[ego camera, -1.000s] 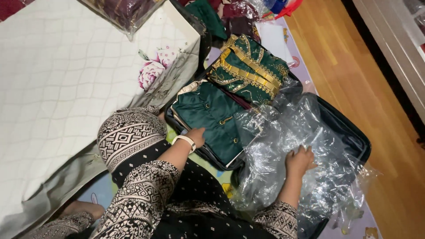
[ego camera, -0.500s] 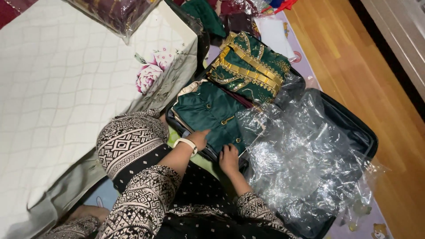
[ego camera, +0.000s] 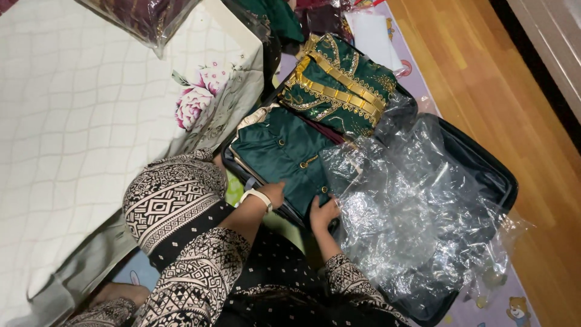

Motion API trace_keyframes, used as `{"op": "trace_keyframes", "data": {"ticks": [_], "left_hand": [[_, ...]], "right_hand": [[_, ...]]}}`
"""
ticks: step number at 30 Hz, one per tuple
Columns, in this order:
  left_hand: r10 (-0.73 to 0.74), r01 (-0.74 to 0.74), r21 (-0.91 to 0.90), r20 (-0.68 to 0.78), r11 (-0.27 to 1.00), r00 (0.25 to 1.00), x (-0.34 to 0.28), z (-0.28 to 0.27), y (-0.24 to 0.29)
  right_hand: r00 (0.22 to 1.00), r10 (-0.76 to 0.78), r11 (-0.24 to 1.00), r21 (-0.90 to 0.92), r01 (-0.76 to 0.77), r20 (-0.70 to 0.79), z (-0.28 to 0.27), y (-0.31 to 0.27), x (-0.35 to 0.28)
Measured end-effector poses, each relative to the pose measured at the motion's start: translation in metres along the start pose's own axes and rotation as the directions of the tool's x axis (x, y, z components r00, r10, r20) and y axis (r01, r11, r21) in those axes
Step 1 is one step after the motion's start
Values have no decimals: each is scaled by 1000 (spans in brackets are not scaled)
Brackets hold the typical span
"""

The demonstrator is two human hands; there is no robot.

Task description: The person takes a folded green garment from a suitcase and places it on a white surface. They then place a clear plastic bag over the garment, seal it, and smooth it out to remove air.

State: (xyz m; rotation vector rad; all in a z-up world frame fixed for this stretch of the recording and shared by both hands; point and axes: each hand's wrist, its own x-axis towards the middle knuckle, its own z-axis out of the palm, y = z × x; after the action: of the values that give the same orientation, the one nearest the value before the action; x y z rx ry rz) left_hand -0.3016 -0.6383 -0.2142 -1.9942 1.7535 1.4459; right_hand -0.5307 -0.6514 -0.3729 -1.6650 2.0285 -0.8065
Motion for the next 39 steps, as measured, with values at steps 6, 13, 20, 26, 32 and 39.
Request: {"op": "trace_keyframes", "data": {"ticks": [6, 13, 20, 26, 32, 39], "left_hand": [[13, -13, -2, 43, 1000, 999, 6, 6, -2], [-4, 0, 71, 54, 997, 999, 17, 14, -3], [25, -27, 65, 29, 998, 999, 23, 18, -8], [37, -36, 124, -2, 992, 999, 41, 36, -22], [68, -59, 145, -58, 988, 996, 48, 43, -28], [77, -77, 83, -3, 994, 997, 8, 6, 17]], "right_hand": [[997, 75, 995, 63, -75, 1, 15, 16, 2], [935, 328, 886, 299, -353, 133, -32, -37, 1], [967, 194, 946, 229, -229, 164, -43, -58, 2], [975, 26, 680, 711, -178, 219, -112, -180, 28], [978, -153, 820, 533, 207, -146, -75, -175, 154], [948, -258, 961, 51, 271, -189, -11, -90, 284]]}}
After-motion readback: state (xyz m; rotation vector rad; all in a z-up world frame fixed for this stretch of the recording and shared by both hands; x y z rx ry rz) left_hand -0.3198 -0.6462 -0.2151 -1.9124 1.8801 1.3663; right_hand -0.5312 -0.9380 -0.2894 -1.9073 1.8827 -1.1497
